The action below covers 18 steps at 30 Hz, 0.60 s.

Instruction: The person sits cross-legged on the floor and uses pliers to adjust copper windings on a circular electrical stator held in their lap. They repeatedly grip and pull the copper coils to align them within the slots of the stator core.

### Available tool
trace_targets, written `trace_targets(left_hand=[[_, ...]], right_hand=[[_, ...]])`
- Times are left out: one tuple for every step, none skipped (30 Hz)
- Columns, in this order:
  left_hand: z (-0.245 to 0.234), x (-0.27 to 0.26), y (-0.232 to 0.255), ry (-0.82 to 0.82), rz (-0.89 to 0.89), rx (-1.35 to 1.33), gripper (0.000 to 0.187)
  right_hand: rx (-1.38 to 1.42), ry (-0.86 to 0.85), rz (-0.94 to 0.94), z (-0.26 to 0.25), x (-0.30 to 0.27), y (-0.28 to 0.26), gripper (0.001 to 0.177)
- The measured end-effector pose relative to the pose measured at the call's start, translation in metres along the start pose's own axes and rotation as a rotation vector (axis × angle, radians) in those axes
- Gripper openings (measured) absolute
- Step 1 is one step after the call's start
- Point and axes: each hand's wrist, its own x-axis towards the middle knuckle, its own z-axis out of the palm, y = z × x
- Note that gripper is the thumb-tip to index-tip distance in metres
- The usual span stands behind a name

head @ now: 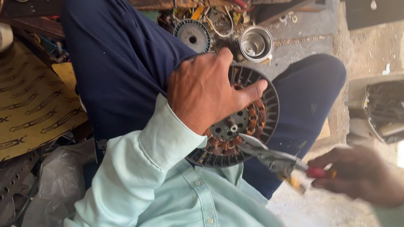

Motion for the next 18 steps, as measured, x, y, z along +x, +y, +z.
trace_targets(left_hand=[[0.0,0.001,0.0,0.018,0.0,-0.005,0.07],[0.002,0.0,-0.001,0.025,-0.004,-0.011,0.07],[0.004,-0.001,-0.001,0.033,-0.009,-0.018,0.07],[0.006,-0.001,-0.001,0.042,-0.011,-0.019,0.069],[0.008,0.0,-0.001,0.051,-0.014,-0.02,0.069],[0.009,0.003,0.0,0.063,0.001,-0.016,0.069],[0.009,0.002,0.001,0.033,-0.004,-0.013,0.069],[0.006,0.004,0.0,0.015,-0.008,-0.009,0.068],[0.004,0.005,0.0,-0.003,-0.013,-0.004,0.068],[0.003,0.005,0.001,0.007,-0.006,0.008,0.069],[0.002,0.005,0.0,0.018,0.0,0.019,0.07],[0.002,0.005,0.0,0.029,0.007,0.03,0.071],[0.002,0.004,-0.001,0.013,0.007,0.006,0.073],[0.002,0.005,-0.002,0.0,0.011,-0.019,0.075],[0.001,0.004,-0.003,-0.014,0.015,-0.045,0.077],[-0.002,0.002,-0.007,0.023,0.163,-0.14,0.076],[-0.006,-0.001,-0.013,0.057,0.312,-0.234,0.076],[-0.012,-0.005,-0.019,0.085,0.461,-0.328,0.077]], right_hand=[[0.196,0.019,-0.091,0.018,-0.003,0.01,0.036],[0.4,0.035,-0.17,0.038,-0.009,0.021,0.033],[0.486,0.066,-0.204,0.061,-0.011,0.031,0.031],[0.585,0.108,-0.234,0.089,-0.016,0.038,0.03],[0.744,0.128,-0.165,0.113,-0.023,0.042,0.028],[0.908,0.161,-0.104,0.137,-0.026,0.04,0.027],[1.072,0.193,-0.043,0.153,-0.027,0.037,0.027],[1.069,0.205,-0.02,0.155,-0.024,0.034,0.026],[1.066,0.218,0.004,0.153,-0.024,0.03,0.026],[1.06,0.225,0.031,0.151,-0.024,0.026,0.025],[0.982,0.214,0.094,0.149,-0.024,0.023,0.025],[0.903,0.203,0.155,0.144,-0.024,0.021,0.025],[0.823,0.191,0.217,0.142,-0.024,0.02,0.025],[0.835,0.177,0.151,0.143,-0.022,0.018,0.023],[0.846,0.163,0.085,0.144,-0.021,0.016,0.021],[0.856,0.139,0.021,0.144,-0.019,0.015,0.02],[0.837,0.136,0.044,0.144,-0.018,0.015,0.02],[0.82,0.132,0.068,0.143,-0.019,0.014,0.021]])
